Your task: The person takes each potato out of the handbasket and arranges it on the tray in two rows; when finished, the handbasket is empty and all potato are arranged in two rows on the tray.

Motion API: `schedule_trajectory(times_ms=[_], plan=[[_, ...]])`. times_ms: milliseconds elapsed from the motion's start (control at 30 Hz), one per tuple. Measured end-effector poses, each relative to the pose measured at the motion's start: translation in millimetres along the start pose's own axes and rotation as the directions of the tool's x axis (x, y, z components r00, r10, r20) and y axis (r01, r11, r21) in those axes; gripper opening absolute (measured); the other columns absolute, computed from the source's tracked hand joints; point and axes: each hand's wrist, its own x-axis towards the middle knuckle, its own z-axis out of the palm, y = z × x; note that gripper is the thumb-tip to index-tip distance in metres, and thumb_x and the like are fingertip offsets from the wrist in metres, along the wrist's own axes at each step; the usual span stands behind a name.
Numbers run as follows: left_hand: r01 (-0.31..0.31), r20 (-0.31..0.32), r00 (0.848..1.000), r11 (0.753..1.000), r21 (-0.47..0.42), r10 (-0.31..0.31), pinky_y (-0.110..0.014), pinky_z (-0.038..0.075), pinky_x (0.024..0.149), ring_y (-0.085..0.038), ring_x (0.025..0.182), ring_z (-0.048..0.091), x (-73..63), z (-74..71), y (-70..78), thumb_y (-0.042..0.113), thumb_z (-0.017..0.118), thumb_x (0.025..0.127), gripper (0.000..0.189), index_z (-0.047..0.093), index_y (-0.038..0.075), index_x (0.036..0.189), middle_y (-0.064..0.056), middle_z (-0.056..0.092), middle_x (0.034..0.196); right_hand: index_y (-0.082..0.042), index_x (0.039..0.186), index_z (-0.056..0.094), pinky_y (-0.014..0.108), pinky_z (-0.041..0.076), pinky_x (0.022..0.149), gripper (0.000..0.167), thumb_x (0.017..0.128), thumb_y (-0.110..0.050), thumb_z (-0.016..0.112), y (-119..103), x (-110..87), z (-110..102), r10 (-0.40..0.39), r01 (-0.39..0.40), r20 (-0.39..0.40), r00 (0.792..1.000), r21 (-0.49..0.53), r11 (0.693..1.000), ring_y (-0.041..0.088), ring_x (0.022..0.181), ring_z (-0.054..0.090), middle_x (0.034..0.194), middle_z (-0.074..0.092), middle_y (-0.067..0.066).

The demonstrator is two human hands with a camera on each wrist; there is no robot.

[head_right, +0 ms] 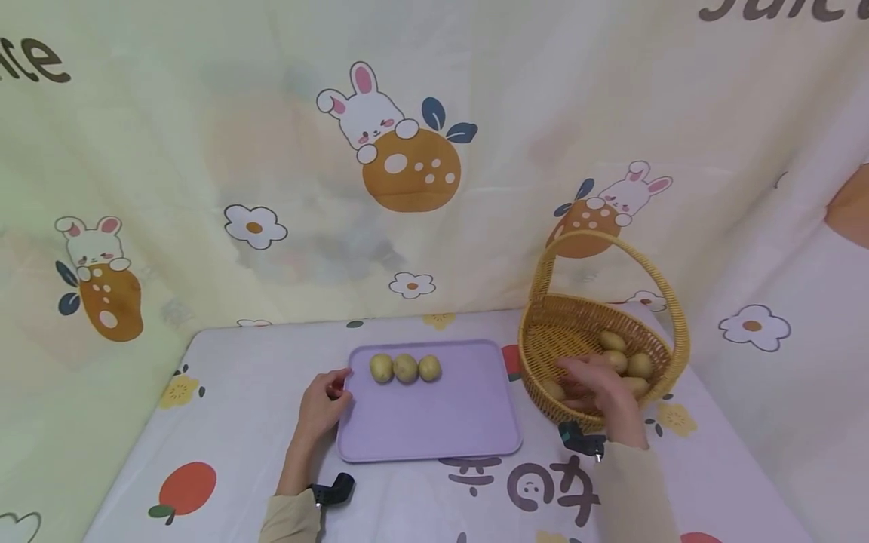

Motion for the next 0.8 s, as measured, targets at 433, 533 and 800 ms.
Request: schedule_trajectory(times_ms=[433, 533, 800], plan=[[-0.008, -0.006, 1.000, 1.000, -0.010, 0.008, -0.035, 0.046, 0.072, -0.017, 0.075, 0.058, 0.5, -0.4, -2.6, 0.005, 0.065, 0.075, 0.042, 0.071, 0.004, 0.117, -0.007, 0.059, 0.089, 0.018, 0.122, 0.055, 0.041, 0.055, 0.081, 0.038, 0.094, -0.008, 0.057, 2, 17.0, 9, -0.032, 0.030, -0.011, 0.999, -0.115, 0.993, 0.016, 0.084, 0.067, 0.099, 0.069, 0.011], [-0.006, -0.010, 1.000, 1.000, -0.002, 0.006, -0.035, 0.045, 0.071, -0.016, 0.075, 0.058, -0.9, -0.7, -3.4, 0.005, 0.065, 0.075, 0.042, 0.071, 0.004, 0.116, -0.007, 0.059, 0.088, 0.019, 0.123, 0.054, 0.041, 0.055, 0.080, 0.040, 0.094, -0.008, 0.058, 2, 17.8, 9, -0.025, 0.024, -0.004, 1.000, -0.125, 0.992, 0.016, 0.084, 0.067, 0.096, 0.070, 0.009], [-0.004, -0.009, 1.000, 1.000, -0.003, 0.004, -0.035, 0.045, 0.072, -0.016, 0.076, 0.057, 0.2, -2.1, -0.5, 0.005, 0.064, 0.075, 0.042, 0.071, 0.005, 0.117, -0.006, 0.059, 0.089, 0.015, 0.120, 0.058, 0.043, 0.054, 0.081, 0.041, 0.095, -0.017, 0.060, 2, 17.2, 9, -0.006, 0.004, -0.015, 1.000, -0.146, 0.989, 0.018, 0.085, 0.067, 0.097, 0.069, 0.009]])
